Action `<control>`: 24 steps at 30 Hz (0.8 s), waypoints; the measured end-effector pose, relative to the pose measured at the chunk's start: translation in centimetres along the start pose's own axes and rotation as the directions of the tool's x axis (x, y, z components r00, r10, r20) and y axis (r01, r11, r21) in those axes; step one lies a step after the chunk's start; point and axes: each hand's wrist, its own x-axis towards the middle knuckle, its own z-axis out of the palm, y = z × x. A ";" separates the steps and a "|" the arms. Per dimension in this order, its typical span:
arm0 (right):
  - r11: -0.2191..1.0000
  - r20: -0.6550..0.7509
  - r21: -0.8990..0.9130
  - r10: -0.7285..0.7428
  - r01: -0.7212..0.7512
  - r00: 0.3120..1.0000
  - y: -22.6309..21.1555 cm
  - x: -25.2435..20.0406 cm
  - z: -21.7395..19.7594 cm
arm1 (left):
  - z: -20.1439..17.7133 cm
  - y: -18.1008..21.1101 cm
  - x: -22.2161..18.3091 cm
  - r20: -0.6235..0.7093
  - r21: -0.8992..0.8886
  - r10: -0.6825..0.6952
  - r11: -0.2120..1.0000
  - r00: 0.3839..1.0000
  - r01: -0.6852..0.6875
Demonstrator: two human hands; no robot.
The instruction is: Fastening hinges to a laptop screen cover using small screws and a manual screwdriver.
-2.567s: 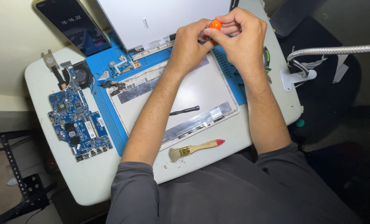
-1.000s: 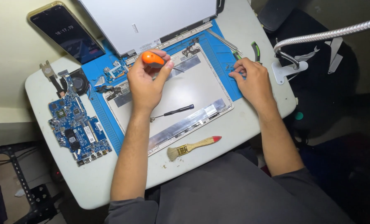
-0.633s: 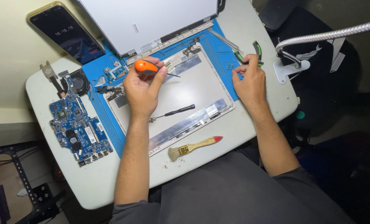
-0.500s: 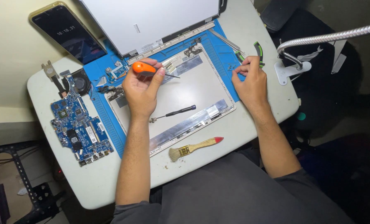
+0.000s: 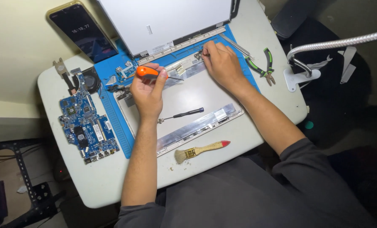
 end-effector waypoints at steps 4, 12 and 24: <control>0.988 0.025 -0.112 -0.106 0.109 0.994 -0.3 0.7 0.3 | -0.5 -0.3 0.0 -0.023 -0.012 -0.017 1.000 1.000 0.017; 0.887 0.097 -0.369 -0.259 0.277 0.961 2.2 -0.7 3.4 | -0.3 -0.5 -0.2 0.011 -0.025 -0.038 0.999 0.999 0.038; 0.975 -0.021 -0.146 -0.174 0.169 0.985 1.7 -1.1 0.3 | -0.1 -0.6 -0.2 -0.007 -0.018 -0.006 1.000 1.000 0.006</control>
